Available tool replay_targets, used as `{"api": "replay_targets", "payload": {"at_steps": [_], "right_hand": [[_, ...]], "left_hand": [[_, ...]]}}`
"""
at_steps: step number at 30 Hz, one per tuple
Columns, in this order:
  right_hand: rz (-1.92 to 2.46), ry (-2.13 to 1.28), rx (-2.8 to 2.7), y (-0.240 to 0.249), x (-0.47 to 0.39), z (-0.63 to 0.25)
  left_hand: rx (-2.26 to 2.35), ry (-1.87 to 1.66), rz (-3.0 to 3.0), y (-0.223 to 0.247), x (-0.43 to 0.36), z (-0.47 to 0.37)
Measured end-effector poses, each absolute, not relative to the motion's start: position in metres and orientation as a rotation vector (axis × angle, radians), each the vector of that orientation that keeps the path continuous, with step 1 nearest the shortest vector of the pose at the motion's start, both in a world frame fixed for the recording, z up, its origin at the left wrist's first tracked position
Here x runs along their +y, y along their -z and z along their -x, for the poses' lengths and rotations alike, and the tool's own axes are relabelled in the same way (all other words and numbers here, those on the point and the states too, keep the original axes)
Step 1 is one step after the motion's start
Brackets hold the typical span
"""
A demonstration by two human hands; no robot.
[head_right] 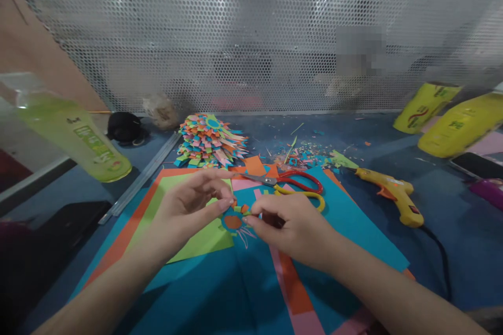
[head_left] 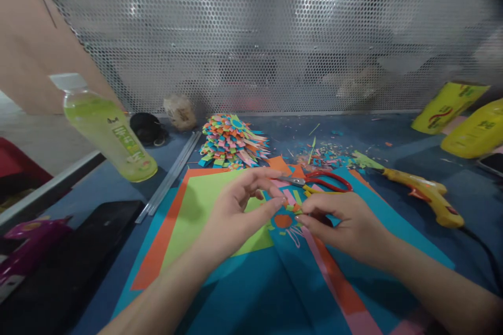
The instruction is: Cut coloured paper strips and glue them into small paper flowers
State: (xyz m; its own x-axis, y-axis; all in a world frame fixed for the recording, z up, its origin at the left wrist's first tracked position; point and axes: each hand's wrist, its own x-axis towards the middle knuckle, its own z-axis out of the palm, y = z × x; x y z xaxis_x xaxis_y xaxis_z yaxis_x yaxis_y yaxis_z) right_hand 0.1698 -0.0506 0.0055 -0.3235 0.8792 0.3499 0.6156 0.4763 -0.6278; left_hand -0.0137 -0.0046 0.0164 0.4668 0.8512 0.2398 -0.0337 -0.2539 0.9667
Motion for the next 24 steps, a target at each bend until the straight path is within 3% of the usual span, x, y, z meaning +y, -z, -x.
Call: {"api": "replay_targets", "payload": {"at_steps": [24], "right_hand": [[1.267, -0.556, -2.04, -0.0057, -0.051, -0.1699]], "left_hand": [[0.754, -0.974, -1.71, -0.0086, -0.0001, 0.0136]]}}
